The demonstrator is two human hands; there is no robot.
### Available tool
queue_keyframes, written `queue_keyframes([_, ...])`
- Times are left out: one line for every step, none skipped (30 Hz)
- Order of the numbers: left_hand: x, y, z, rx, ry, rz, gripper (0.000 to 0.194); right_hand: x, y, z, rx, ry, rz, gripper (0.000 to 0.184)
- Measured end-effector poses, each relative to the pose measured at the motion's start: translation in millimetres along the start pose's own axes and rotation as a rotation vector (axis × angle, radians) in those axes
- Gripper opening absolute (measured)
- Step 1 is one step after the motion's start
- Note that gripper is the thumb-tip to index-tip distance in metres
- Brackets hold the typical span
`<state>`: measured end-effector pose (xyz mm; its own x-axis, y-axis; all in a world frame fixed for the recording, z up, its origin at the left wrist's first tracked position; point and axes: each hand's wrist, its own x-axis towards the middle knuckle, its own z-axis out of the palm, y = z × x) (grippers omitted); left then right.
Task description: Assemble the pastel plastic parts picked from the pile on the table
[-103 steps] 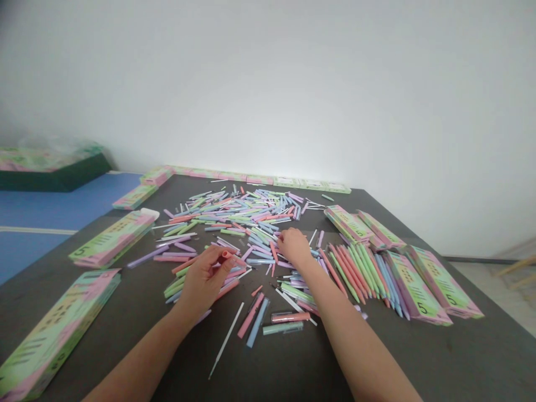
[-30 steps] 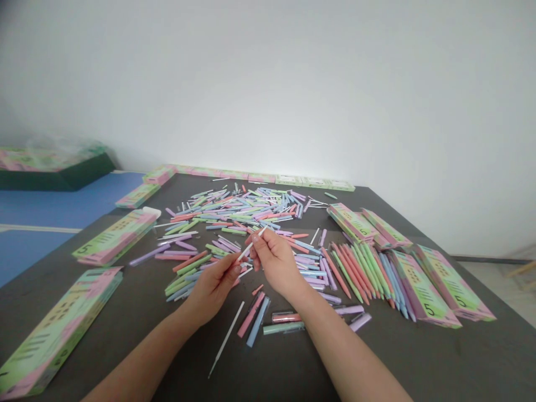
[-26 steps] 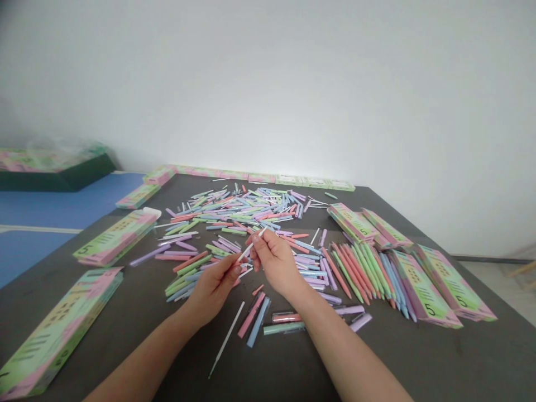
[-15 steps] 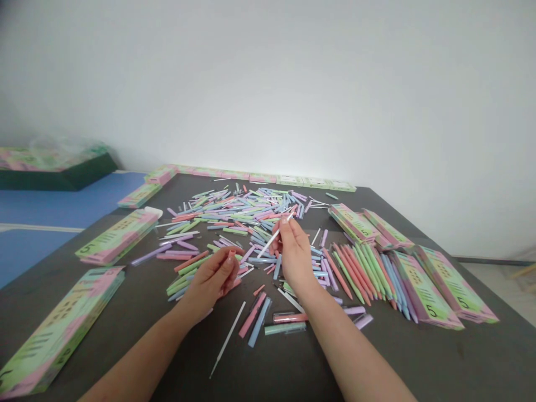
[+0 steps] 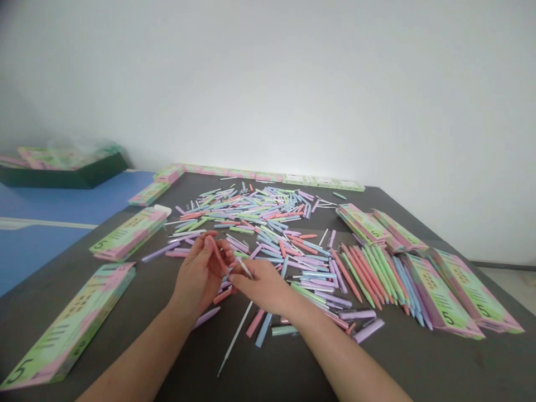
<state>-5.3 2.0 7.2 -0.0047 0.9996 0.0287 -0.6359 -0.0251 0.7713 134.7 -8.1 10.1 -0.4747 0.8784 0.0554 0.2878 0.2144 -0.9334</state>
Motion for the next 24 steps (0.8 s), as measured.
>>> queue_keyframes([0, 1, -0.1, -0.016, 0.012, -0.009, 0.014, -1, -1, 1, -0.002, -0.024, -0.005, 0.017])
queue_keyframes([0, 1, -0.4, -0.034, 0.019, -0.018, 0.014, -1, -1, 3, 0.004, -0.035, -0.005, 0.016])
queue_keyframes([0, 1, -0.6, -0.052, 0.023, -0.026, 0.013, -1, -2, 3, 0.011, -0.035, -0.006, 0.015])
queue_keyframes([1, 1, -0.9, -0.066, 0.023, -0.032, 0.012, -2, -2, 4, 0.015, -0.031, -0.012, 0.017])
queue_keyframes([1, 1, -1.1, -0.078, 0.019, -0.037, 0.01, -2, -3, 4, 0.012, -0.029, -0.022, 0.02])
queue_keyframes([1, 1, -1.1, -0.088, 0.017, -0.041, 0.009, -2, -3, 3, 0.003, -0.029, -0.036, 0.022])
queue_keyframes([1, 1, -1.0, -0.098, 0.017, -0.046, 0.008, -3, -4, 1, -0.013, -0.034, -0.054, 0.024])
queue_keyframes([1, 1, -0.8, -0.108, 0.021, -0.051, 0.008, -3, -5, -1, -0.032, -0.047, -0.073, 0.026])
queue_keyframes([2, 1, -0.5, -0.119, 0.032, -0.054, 0.007, -4, -6, -3, -0.047, -0.065, -0.09, 0.027])
queue_keyframes([2, 1, -0.2, -0.131, 0.046, -0.055, 0.006, -4, -6, -4, -0.057, -0.081, -0.104, 0.03])
queue_keyframes([2, 1, 0.1, -0.141, 0.061, -0.055, 0.006, -4, -7, -6, -0.063, -0.09, -0.115, 0.033])
queue_keyframes([3, 1, 0.3, -0.15, 0.074, -0.056, 0.005, -5, -8, -7, -0.068, -0.093, -0.122, 0.035])
queue_keyframes([3, 0, 0.3, -0.154, 0.086, -0.059, 0.005, -5, -8, -8, -0.074, -0.09, -0.124, 0.036])
queue_keyframes([3, 0, 0.1, -0.156, 0.095, -0.063, 0.005, -5, -8, -7, -0.083, -0.085, -0.125, 0.036])
queue_keyframes([3, -1, -0.2, -0.156, 0.101, -0.07, 0.005, -5, -8, -7, -0.099, -0.078, -0.129, 0.034])
queue_keyframes([4, -2, -0.6, -0.154, 0.105, -0.078, 0.005, -5, -8, -6, -0.128, -0.073, -0.136, 0.032])
queue_keyframes([4, -4, -1.1, -0.152, 0.109, -0.084, 0.005, -5, -7, -5, -0.166, -0.065, -0.147, 0.03])
queue_keyframes([4, -5, -1.7, -0.15, 0.115, -0.088, 0.004, -6, -7, -4, -0.214, -0.047, -0.161, 0.028])
queue_keyframes([4, -6, -2.2, -0.15, 0.117, -0.092, 0.003, -6, -7, -3, -0.268, -0.02, -0.176, 0.027])
queue_keyframes([4, -7, -2.7, -0.152, 0.117, -0.097, 0.003, -6, -6, -2, -0.321, 0.007, -0.191, 0.025])
queue_keyframes([4, -8, -3.1, -0.154, 0.114, -0.104, 0.004, -6, -6, -1, -0.365, 0.027, -0.205, 0.023])
queue_keyframes([3, -9, -3.4, -0.157, 0.11, -0.113, 0.004, -5, -5, 0, -0.395, 0.037, -0.216, 0.021])
queue_keyframes([3, -10, -3.6, -0.158, 0.104, -0.124, 0.004, -5, -4, 0, -0.416, 0.04, -0.223, 0.02])
queue_keyframes([3, -11, -3.7, -0.161, 0.098, -0.133, 0.005, -4, -3, 0, -0.43, 0.04, -0.222, 0.02])
